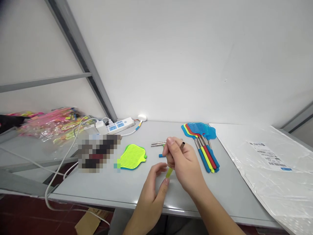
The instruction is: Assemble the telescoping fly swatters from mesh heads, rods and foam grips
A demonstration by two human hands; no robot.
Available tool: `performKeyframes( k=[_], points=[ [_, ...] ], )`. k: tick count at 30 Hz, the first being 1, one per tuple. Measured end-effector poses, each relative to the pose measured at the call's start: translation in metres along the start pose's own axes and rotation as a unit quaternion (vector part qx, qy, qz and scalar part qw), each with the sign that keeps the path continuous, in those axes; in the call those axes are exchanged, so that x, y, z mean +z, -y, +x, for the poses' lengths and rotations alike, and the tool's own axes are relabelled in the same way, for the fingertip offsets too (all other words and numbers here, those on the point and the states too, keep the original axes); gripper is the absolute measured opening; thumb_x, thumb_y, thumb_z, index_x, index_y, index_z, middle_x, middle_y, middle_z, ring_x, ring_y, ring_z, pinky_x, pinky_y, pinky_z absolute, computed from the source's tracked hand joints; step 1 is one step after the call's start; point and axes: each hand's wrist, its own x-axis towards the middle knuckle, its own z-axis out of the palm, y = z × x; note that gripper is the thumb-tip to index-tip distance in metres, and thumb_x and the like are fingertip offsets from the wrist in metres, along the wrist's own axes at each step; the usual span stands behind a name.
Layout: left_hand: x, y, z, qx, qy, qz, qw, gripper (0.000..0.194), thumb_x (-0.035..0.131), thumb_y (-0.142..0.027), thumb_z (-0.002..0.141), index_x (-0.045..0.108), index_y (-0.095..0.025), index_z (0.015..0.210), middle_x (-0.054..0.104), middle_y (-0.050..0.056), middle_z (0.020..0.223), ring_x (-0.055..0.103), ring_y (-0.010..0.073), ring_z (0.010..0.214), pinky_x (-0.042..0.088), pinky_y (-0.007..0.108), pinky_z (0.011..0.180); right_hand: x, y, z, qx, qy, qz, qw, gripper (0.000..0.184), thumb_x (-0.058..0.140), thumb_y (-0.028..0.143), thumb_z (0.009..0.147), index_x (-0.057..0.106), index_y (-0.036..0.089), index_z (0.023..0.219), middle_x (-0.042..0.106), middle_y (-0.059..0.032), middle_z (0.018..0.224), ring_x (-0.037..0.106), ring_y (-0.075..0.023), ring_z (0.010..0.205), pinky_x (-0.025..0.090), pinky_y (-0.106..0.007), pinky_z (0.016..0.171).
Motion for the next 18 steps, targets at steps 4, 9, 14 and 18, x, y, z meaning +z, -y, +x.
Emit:
performKeyframes(
  k=[4, 9, 14, 18],
  points=[
    [0.002, 0.009, -0.003, 0.007, -0.071, -0.073, 0.995, 0.034, 0.049, -0.030, 0.097, 0.047, -0.027, 0.131, 0.050, 0.008, 0.134, 0.050, 0.0226, 0.123, 0.038, 0.039, 0.106, 0.004, -0.010, 0.003, -0.015, 0.003, -0.077, 0.997, 0.040, 0.050, 0.052, 0.094, 0.053, 0.020, 0.070, 0.027, 0.0084, 0.049, 0.022, -0.0079, 0.047, 0.021, -0.025, 0.046],
    [0.002, 0.011, -0.003, 0.003, -0.092, -0.118, 0.989, 0.031, 0.048, -0.027, 0.097, 0.047, -0.027, 0.128, 0.050, 0.007, 0.132, 0.051, 0.0212, 0.121, 0.038, 0.039, 0.106, 0.004, -0.016, 0.004, -0.014, 0.002, -0.133, 0.991, 0.043, 0.045, 0.053, 0.096, 0.046, 0.021, 0.068, 0.029, 0.0076, 0.051, 0.027, -0.0088, 0.049, 0.025, -0.025, 0.049],
    [0.000, 0.007, -0.001, -0.032, -0.091, -0.134, 0.986, 0.030, 0.048, -0.028, 0.097, 0.046, -0.028, 0.127, 0.050, 0.007, 0.130, 0.050, 0.0211, 0.120, 0.037, 0.040, 0.106, -0.002, -0.024, 0.004, -0.027, 0.014, -0.150, 0.988, 0.042, 0.043, 0.052, 0.097, 0.044, 0.021, 0.069, 0.032, 0.0072, 0.053, 0.028, -0.0097, 0.051, 0.025, -0.025, 0.050],
    [-0.002, 0.004, -0.001, -0.049, -0.086, -0.129, 0.987, 0.030, 0.047, -0.030, 0.097, 0.045, -0.027, 0.127, 0.048, 0.008, 0.131, 0.050, 0.0218, 0.121, 0.037, 0.041, 0.106, -0.005, -0.030, 0.003, -0.008, 0.022, -0.166, 0.986, 0.043, 0.040, 0.053, 0.098, 0.045, 0.021, 0.069, 0.030, 0.0072, 0.053, 0.029, -0.0102, 0.052, 0.026, -0.025, 0.051]
  ],
)
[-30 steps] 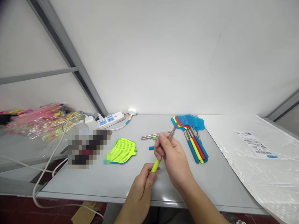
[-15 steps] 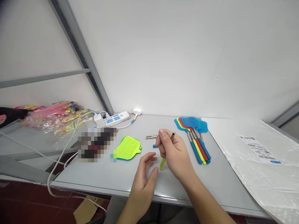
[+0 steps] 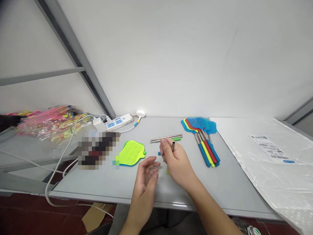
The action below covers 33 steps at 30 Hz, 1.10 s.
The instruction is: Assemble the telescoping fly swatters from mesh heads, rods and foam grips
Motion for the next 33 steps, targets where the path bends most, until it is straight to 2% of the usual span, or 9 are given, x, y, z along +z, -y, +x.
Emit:
performKeyframes(
  k=[4, 8, 12, 18, 25, 29, 33],
  points=[
    [0.001, 0.001, 0.001, 0.012, 0.005, -0.008, 1.000, 0.030, 0.048, -0.032, 0.097, 0.045, -0.028, 0.126, 0.049, 0.007, 0.132, 0.050, 0.0217, 0.121, 0.038, 0.039, 0.104, 0.002, -0.002, -0.003, 0.015, 0.012, -0.025, 1.000, 0.042, 0.042, 0.053, 0.097, 0.046, 0.021, 0.070, 0.032, 0.0068, 0.056, 0.030, -0.0099, 0.053, 0.026, -0.024, 0.051],
    [0.001, 0.002, 0.002, 0.019, 0.009, -0.013, 1.000, 0.030, 0.049, -0.033, 0.097, 0.045, -0.028, 0.126, 0.050, 0.007, 0.131, 0.050, 0.0212, 0.121, 0.039, 0.038, 0.104, 0.002, -0.001, -0.004, 0.035, 0.033, -0.001, 0.999, 0.042, 0.040, 0.054, 0.097, 0.047, 0.021, 0.072, 0.031, 0.0077, 0.055, 0.030, -0.0096, 0.052, 0.027, -0.024, 0.050],
    [0.001, 0.001, 0.002, 0.016, 0.011, -0.017, 1.000, 0.031, 0.050, -0.032, 0.097, 0.045, -0.026, 0.127, 0.051, 0.008, 0.132, 0.051, 0.0216, 0.119, 0.039, 0.038, 0.103, 0.000, 0.001, -0.004, 0.048, 0.047, -0.010, 0.998, 0.040, 0.040, 0.053, 0.098, 0.047, 0.021, 0.074, 0.033, 0.0077, 0.054, 0.036, -0.0101, 0.052, 0.030, -0.024, 0.052],
    [0.003, 0.000, 0.002, 0.009, 0.005, -0.025, 1.000, 0.032, 0.051, -0.032, 0.096, 0.047, -0.025, 0.127, 0.052, 0.009, 0.132, 0.052, 0.0217, 0.118, 0.040, 0.038, 0.102, 0.002, 0.002, -0.004, 0.046, 0.058, -0.027, 0.997, 0.041, 0.038, 0.053, 0.098, 0.046, 0.022, 0.073, 0.038, 0.0064, 0.055, 0.039, -0.0113, 0.054, 0.033, -0.025, 0.053],
    [0.003, 0.004, 0.004, 0.046, 0.012, -0.032, 0.998, 0.030, 0.051, -0.030, 0.096, 0.049, -0.022, 0.125, 0.056, 0.011, 0.126, 0.054, 0.0228, 0.115, 0.042, 0.038, 0.098, 0.002, 0.000, -0.004, 0.027, 0.070, -0.046, 0.996, 0.041, 0.035, 0.053, 0.099, 0.046, 0.022, 0.074, 0.041, 0.0062, 0.053, 0.039, -0.0119, 0.053, 0.032, -0.025, 0.054],
    [0.003, 0.002, 0.004, 0.031, 0.035, -0.052, 0.998, 0.028, 0.051, -0.029, 0.096, 0.049, -0.022, 0.123, 0.056, 0.011, 0.124, 0.056, 0.0211, 0.111, 0.043, 0.038, 0.098, 0.007, 0.004, -0.009, 0.017, 0.072, -0.078, 0.994, 0.040, 0.036, 0.052, 0.099, 0.044, 0.022, 0.073, 0.042, 0.0058, 0.057, 0.040, -0.0126, 0.056, 0.033, -0.026, 0.056],
    [0.004, -0.002, 0.004, 0.041, 0.034, -0.078, 0.995, 0.028, 0.052, -0.029, 0.096, 0.049, -0.021, 0.122, 0.057, 0.011, 0.122, 0.056, 0.0214, 0.113, 0.044, 0.038, 0.099, 0.012, 0.006, -0.011, 0.010, 0.085, -0.098, 0.992, 0.038, 0.037, 0.050, 0.099, 0.043, 0.022, 0.074, 0.044, 0.0046, 0.062, 0.043, -0.0139, 0.060, 0.034, -0.027, 0.058]
  ],
)
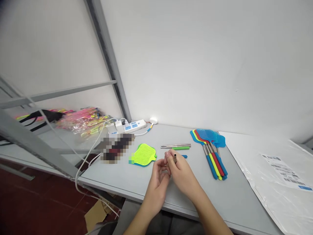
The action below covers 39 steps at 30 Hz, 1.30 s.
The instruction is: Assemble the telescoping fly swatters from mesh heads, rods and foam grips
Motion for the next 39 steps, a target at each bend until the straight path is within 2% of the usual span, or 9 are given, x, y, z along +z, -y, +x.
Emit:
performKeyframes(
  k=[5, 8, 11, 13, 17, 22, 26, 33, 39],
  points=[
    [0.003, -0.010, -0.003, 0.017, 0.008, -0.074, 0.997, 0.034, 0.054, -0.035, 0.095, 0.046, -0.021, 0.125, 0.056, 0.013, 0.128, 0.054, 0.0216, 0.120, 0.040, 0.038, 0.104, 0.008, 0.008, 0.003, -0.009, -0.006, -0.024, 1.000, 0.039, 0.041, 0.052, 0.097, 0.042, 0.022, 0.072, 0.042, 0.0044, 0.065, 0.041, -0.0134, 0.062, 0.034, -0.026, 0.058],
    [0.003, -0.018, -0.013, 0.034, -0.006, -0.119, 0.992, 0.040, 0.052, -0.040, 0.096, 0.042, -0.025, 0.131, 0.055, 0.012, 0.133, 0.053, 0.0207, 0.122, 0.038, 0.037, 0.106, 0.023, 0.025, -0.001, -0.004, 0.020, 0.029, 0.999, 0.040, 0.041, 0.054, 0.097, 0.042, 0.022, 0.072, 0.040, 0.0049, 0.065, 0.043, -0.0127, 0.061, 0.037, -0.026, 0.058],
    [-0.009, -0.024, -0.026, 0.029, -0.039, -0.126, 0.991, 0.047, 0.052, -0.043, 0.096, 0.037, -0.027, 0.138, 0.059, 0.011, 0.123, 0.059, 0.0175, 0.105, 0.046, 0.031, 0.093, 0.042, 0.043, -0.004, 0.009, 0.060, 0.052, 0.997, 0.037, 0.039, 0.054, 0.097, 0.047, 0.023, 0.079, 0.046, 0.0037, 0.070, 0.050, -0.0135, 0.064, 0.042, -0.026, 0.059],
    [-0.025, -0.027, -0.033, 0.005, -0.068, -0.115, 0.991, 0.046, 0.051, -0.044, 0.096, 0.039, -0.027, 0.136, 0.063, 0.007, 0.102, 0.060, 0.0126, 0.081, 0.049, 0.024, 0.075, 0.053, 0.047, 0.000, -0.030, 0.073, 0.001, 0.997, 0.030, 0.042, 0.052, 0.096, 0.054, 0.024, 0.093, 0.057, -0.0002, 0.087, 0.057, -0.0166, 0.082, 0.048, -0.029, 0.072],
    [-0.072, -0.035, -0.037, -0.001, -0.162, -0.075, 0.984, 0.032, 0.049, -0.049, 0.096, 0.055, -0.021, 0.109, 0.043, -0.006, 0.065, 0.036, 0.0047, 0.046, 0.033, 0.016, 0.044, 0.071, 0.022, 0.024, -0.142, 0.068, -0.197, 0.968, 0.041, 0.043, 0.047, 0.097, 0.050, 0.024, 0.130, 0.052, -0.0108, 0.134, 0.045, -0.0247, 0.128, 0.038, -0.042, 0.106],
    [-0.112, -0.045, -0.031, 0.025, -0.258, -0.071, 0.963, 0.030, 0.050, -0.050, 0.095, 0.055, -0.021, 0.102, 0.040, -0.008, 0.061, 0.032, 0.0037, 0.040, 0.030, 0.016, 0.040, 0.096, -0.028, 0.046, -0.081, 0.079, -0.503, 0.857, 0.066, 0.052, 0.044, 0.091, 0.040, 0.009, 0.146, 0.028, -0.0200, 0.157, 0.019, -0.0361, 0.146, 0.019, -0.059, 0.115],
    [-0.115, -0.043, -0.028, 0.006, -0.271, -0.061, 0.961, 0.034, 0.054, -0.053, 0.091, 0.057, -0.021, 0.101, 0.042, -0.008, 0.059, 0.032, 0.0039, 0.039, 0.031, 0.016, 0.038, 0.106, -0.043, 0.046, -0.065, 0.107, -0.585, 0.801, 0.066, 0.045, 0.042, 0.095, 0.034, 0.007, 0.149, 0.021, -0.0188, 0.157, 0.016, -0.0350, 0.147, 0.018, -0.062, 0.114],
    [-0.114, -0.034, -0.024, -0.021, -0.232, -0.045, 0.972, 0.036, 0.054, -0.054, 0.091, 0.059, -0.019, 0.100, 0.044, -0.007, 0.060, 0.034, 0.0044, 0.041, 0.036, 0.018, 0.041, 0.105, -0.059, 0.046, -0.101, 0.087, -0.614, 0.778, 0.055, 0.041, 0.032, 0.098, 0.041, 0.005, 0.146, 0.031, -0.0225, 0.152, 0.030, -0.0374, 0.142, 0.026, -0.064, 0.110],
    [-0.118, -0.027, -0.023, -0.017, -0.208, -0.008, 0.978, 0.031, 0.049, -0.048, 0.096, 0.057, -0.020, 0.104, 0.044, -0.007, 0.061, 0.039, 0.0061, 0.046, 0.039, 0.018, 0.045, 0.106, -0.064, 0.046, -0.116, 0.070, -0.591, 0.795, 0.048, 0.037, 0.029, 0.101, 0.046, 0.007, 0.142, 0.040, -0.0208, 0.149, 0.036, -0.0362, 0.139, 0.028, -0.063, 0.110]
  ],
)
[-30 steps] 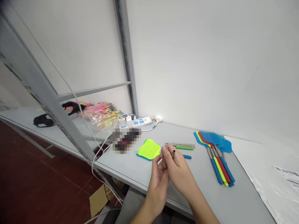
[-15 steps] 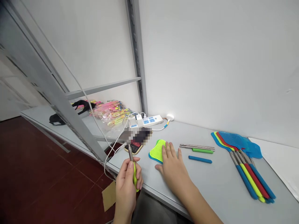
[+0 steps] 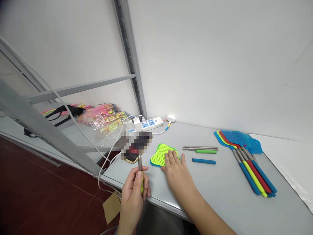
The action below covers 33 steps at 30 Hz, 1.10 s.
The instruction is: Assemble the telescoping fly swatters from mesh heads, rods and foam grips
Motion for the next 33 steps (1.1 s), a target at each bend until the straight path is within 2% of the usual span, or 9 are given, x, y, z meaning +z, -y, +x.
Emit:
performKeyframes(
  k=[3, 6, 10, 12, 14, 17, 21, 25, 33],
  points=[
    [0.000, -0.001, 0.000, -0.002, 0.005, 0.010, 1.000, 0.031, 0.048, -0.048, 0.096, 0.057, -0.020, 0.105, 0.044, -0.006, 0.062, 0.038, 0.0064, 0.046, 0.039, 0.018, 0.046, -0.007, -0.003, 0.001, -0.003, -0.036, 0.040, 0.999, 0.044, 0.033, 0.024, 0.101, 0.051, 0.008, 0.138, 0.049, -0.0191, 0.144, 0.042, -0.0358, 0.136, 0.030, -0.063, 0.109],
    [0.002, -0.004, -0.002, -0.006, 0.014, 0.016, 1.000, 0.033, 0.047, -0.050, 0.096, 0.057, -0.020, 0.105, 0.044, -0.006, 0.063, 0.039, 0.0066, 0.047, 0.040, 0.019, 0.047, -0.028, -0.012, -0.003, -0.007, -0.152, 0.118, 0.981, 0.039, 0.033, 0.022, 0.101, 0.059, 0.010, 0.128, 0.061, -0.0169, 0.132, 0.052, -0.0324, 0.127, 0.036, -0.056, 0.107],
    [0.008, -0.006, -0.009, -0.023, 0.038, 0.020, 0.999, 0.036, 0.048, -0.050, 0.095, 0.058, -0.019, 0.109, 0.043, -0.006, 0.062, 0.041, 0.0072, 0.048, 0.038, 0.019, 0.047, -0.063, -0.036, -0.027, 0.092, -0.374, 0.238, 0.891, 0.028, 0.040, 0.030, 0.099, 0.066, 0.017, 0.097, 0.067, -0.0113, 0.101, 0.061, -0.0229, 0.095, 0.049, -0.038, 0.082],
    [0.014, -0.006, -0.012, -0.038, 0.070, 0.028, 0.996, 0.038, 0.047, -0.050, 0.096, 0.058, -0.018, 0.113, 0.043, -0.006, 0.061, 0.039, 0.0074, 0.047, 0.038, 0.020, 0.047, -0.076, -0.048, -0.043, 0.244, -0.481, 0.320, 0.779, 0.032, 0.045, 0.038, 0.098, 0.061, 0.019, 0.079, 0.058, -0.0046, 0.078, 0.055, -0.0172, 0.071, 0.044, -0.031, 0.061],
    [0.021, -0.006, -0.014, -0.052, 0.112, 0.058, 0.991, 0.041, 0.043, -0.050, 0.097, 0.059, -0.018, 0.117, 0.042, -0.006, 0.061, 0.038, 0.0081, 0.046, 0.036, 0.020, 0.046, -0.082, -0.057, -0.058, 0.338, -0.509, 0.470, 0.636, 0.030, 0.050, 0.043, 0.095, 0.059, 0.019, 0.077, 0.049, 0.0015, 0.067, 0.046, -0.0124, 0.057, 0.039, -0.027, 0.051],
    [0.034, -0.010, -0.012, -0.007, 0.187, 0.181, 0.966, 0.038, 0.045, -0.046, 0.097, 0.064, -0.019, 0.116, 0.053, -0.001, 0.067, 0.050, 0.0128, 0.059, 0.043, 0.023, 0.057, -0.082, -0.064, -0.074, 0.338, -0.466, 0.654, 0.491, 0.019, 0.066, 0.036, 0.085, 0.057, 0.020, 0.081, 0.045, 0.0064, 0.065, 0.041, -0.0078, 0.050, 0.046, -0.026, 0.053],
    [0.057, -0.011, 0.004, 0.151, 0.272, 0.331, 0.891, 0.030, 0.045, -0.036, 0.098, 0.066, -0.024, 0.115, 0.066, 0.006, 0.093, 0.059, 0.0201, 0.087, 0.045, 0.031, 0.079, -0.074, -0.071, -0.088, 0.297, -0.423, 0.700, 0.493, 0.019, 0.072, 0.026, 0.077, 0.057, 0.020, 0.088, 0.053, 0.0047, 0.067, 0.053, -0.0121, 0.052, 0.051, -0.030, 0.052],
    [0.079, 0.003, 0.020, 0.269, 0.292, 0.424, 0.814, 0.028, 0.042, -0.027, 0.100, 0.063, -0.024, 0.118, 0.064, 0.005, 0.087, 0.057, 0.0204, 0.082, 0.041, 0.035, 0.079, -0.063, -0.081, -0.104, 0.295, -0.370, 0.726, 0.499, 0.015, 0.057, 0.033, 0.086, 0.054, 0.021, 0.093, 0.055, 0.0037, 0.059, 0.054, -0.0160, 0.048, 0.049, -0.033, 0.051],
    [0.085, 0.016, 0.024, 0.331, 0.316, 0.475, 0.751, 0.023, 0.044, -0.020, 0.099, 0.059, -0.024, 0.116, 0.060, 0.001, 0.083, 0.056, 0.0177, 0.078, 0.038, 0.038, 0.086, -0.038, -0.079, -0.122, 0.378, -0.312, 0.673, 0.554, 0.040, 0.050, 0.048, 0.091, 0.042, 0.022, 0.063, 0.039, 0.0054, 0.043, 0.034, -0.0098, 0.039, 0.029, -0.026, 0.042]
  ],
)
